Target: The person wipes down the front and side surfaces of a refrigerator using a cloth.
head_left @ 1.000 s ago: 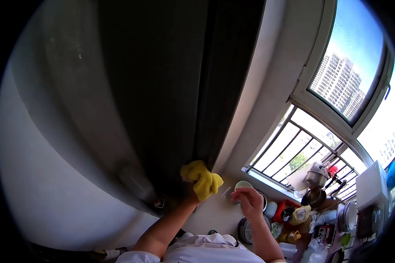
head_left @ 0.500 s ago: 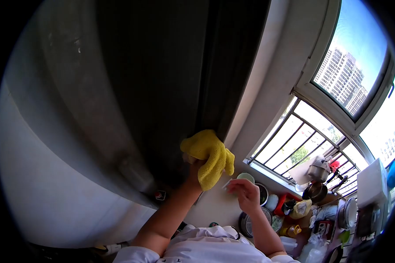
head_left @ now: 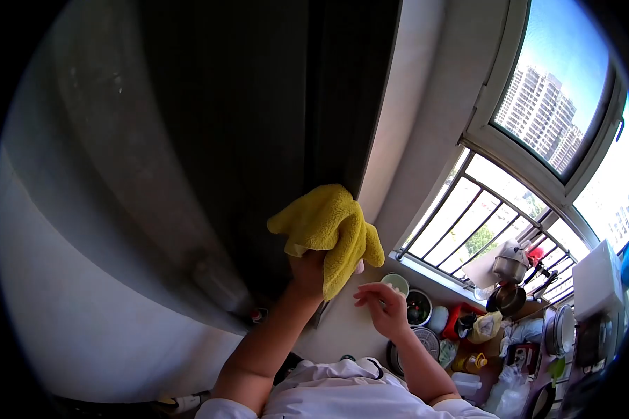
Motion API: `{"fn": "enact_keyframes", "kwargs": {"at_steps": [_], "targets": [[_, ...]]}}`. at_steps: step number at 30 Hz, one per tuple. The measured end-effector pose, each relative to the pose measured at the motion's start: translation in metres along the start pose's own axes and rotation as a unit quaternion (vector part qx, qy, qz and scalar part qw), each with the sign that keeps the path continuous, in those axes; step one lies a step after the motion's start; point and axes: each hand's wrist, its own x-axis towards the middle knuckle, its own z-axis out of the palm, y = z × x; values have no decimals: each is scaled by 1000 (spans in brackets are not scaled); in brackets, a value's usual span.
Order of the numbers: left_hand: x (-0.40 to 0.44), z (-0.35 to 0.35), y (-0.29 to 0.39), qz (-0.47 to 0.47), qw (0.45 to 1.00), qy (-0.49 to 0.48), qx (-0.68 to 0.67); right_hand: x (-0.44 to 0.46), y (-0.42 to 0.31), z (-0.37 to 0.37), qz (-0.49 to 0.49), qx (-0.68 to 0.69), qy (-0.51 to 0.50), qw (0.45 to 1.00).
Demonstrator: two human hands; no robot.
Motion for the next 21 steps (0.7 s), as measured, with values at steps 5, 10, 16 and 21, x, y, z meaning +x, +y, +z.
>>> {"fn": "enact_keyframes", "kwargs": {"at_steps": [5,10,16,21], "targets": [[-13,-7,-2,-23,994,36,-103,-3,-1,8,23,1,-18,1000],[-51,-31,-10,184,708,-52,680,-6,-2,7,7,-24,-13,1000],[-52,-36,-9,164,718,-64,673,-3,12,6,8,27,-12,1000],[-80,-10,-7,125,601,-118,781,8,0,18,-81,19,-9,996]]}}
